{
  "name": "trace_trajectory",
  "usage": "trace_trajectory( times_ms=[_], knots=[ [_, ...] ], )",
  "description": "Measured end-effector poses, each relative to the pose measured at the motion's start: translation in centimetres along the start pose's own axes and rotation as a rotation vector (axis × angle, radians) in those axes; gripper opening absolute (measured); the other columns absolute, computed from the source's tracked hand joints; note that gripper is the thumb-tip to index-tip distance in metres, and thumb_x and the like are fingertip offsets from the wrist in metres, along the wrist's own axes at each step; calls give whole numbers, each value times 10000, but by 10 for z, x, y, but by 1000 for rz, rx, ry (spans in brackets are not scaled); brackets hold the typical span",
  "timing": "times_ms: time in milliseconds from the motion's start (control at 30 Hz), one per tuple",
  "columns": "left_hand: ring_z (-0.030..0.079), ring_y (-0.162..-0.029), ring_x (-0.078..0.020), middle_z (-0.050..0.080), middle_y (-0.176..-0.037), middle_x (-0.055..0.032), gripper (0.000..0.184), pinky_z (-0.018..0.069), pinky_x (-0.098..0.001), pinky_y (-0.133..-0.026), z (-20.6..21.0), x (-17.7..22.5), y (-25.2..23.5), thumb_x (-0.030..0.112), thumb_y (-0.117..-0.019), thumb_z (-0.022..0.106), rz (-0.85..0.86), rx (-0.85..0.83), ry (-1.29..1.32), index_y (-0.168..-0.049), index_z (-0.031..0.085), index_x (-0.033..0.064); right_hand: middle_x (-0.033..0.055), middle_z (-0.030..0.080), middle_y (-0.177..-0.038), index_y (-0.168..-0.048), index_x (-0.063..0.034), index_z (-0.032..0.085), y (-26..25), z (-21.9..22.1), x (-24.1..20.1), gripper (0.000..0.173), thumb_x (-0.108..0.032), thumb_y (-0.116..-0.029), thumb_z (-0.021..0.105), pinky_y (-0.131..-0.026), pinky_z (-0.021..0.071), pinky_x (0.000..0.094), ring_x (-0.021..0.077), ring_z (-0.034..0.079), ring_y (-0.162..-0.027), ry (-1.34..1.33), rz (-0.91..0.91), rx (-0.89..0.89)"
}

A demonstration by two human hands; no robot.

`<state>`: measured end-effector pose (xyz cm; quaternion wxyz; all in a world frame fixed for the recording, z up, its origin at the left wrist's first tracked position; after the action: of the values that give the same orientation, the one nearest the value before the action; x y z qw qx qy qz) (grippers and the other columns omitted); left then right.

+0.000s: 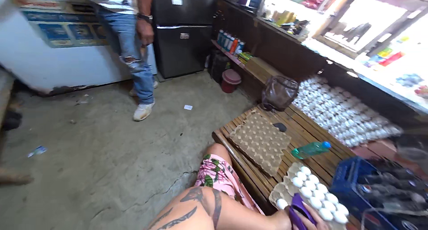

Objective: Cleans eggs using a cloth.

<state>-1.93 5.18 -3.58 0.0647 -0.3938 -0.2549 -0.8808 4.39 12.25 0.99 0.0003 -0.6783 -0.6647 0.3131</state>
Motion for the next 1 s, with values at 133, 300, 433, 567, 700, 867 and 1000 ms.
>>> trace_trajectory(
  times_ms=[133,300,433,567,700,867,1000],
  knots=[
    [432,-538,-55,504,-681,57,424,388,-238,-509,4,-29,-27,377,-1099,197,18,-100,-55,-1012,537,140,209,634,-1285,-1158,21,700,-2,-8,26,366,-280,-990,576,-1102,442,416,241,572,-1262,-314,346,108],
    [586,-631,-99,635,-769,-15,582,509,-271,-591,0,-26,-30,463,-1109,155,6,9,42,-1083,591,79,204,574,-1371,-1347,-4,592,18,3,34,493,-366,-1018,526,-1101,451,429,249,549,-1292,-407,496,147],
    [699,-906,-210,705,-983,-119,488,591,-404,-800,-3,-25,-26,314,-1120,187,28,98,120,-1229,554,11,202,486,-1500,-1309,-179,657,18,2,10,377,-386,-1011,556,-1151,393,549,355,437,-1420,-99,180,90],
    [664,-746,-113,693,-864,-28,446,564,-296,-677,8,-27,-21,278,-1116,140,33,13,-8,-1147,540,86,146,557,-1442,-1207,-205,718,17,-9,16,308,-392,-998,592,-1124,420,506,299,493,-1369,-171,216,180],
    [654,-746,-127,675,-912,-49,518,558,-293,-668,7,-33,-32,420,-1107,133,41,-95,-75,-1310,486,99,204,567,-1373,-1258,-13,658,29,-4,37,421,-342,-1015,558,-1108,443,417,246,529,-1310,-491,467,275],
    [690,-751,-161,708,-866,-73,583,586,-323,-674,1,-26,-31,433,-1114,136,52,34,43,-1166,591,72,221,534,-1431,-1277,-100,665,29,-3,19,368,-344,-1021,563,-1115,441,461,308,509,-1349,-254,297,223],
    [712,-883,-215,719,-962,-119,489,600,-404,-781,-2,-37,-34,327,-1111,189,50,-13,36,-1220,566,35,146,557,-1432,-1209,-229,701,23,-4,13,266,-358,-996,610,-1130,425,477,289,497,-1364,-135,170,243]
  ],
)
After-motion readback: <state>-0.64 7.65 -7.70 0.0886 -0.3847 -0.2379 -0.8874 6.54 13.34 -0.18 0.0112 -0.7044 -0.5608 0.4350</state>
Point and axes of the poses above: each hand's wrist, its own y-axis away from the middle knuckle, its own z-axis out of the palm, x = y × z, the point moved 7 cm from there along -y, towards the middle knuckle
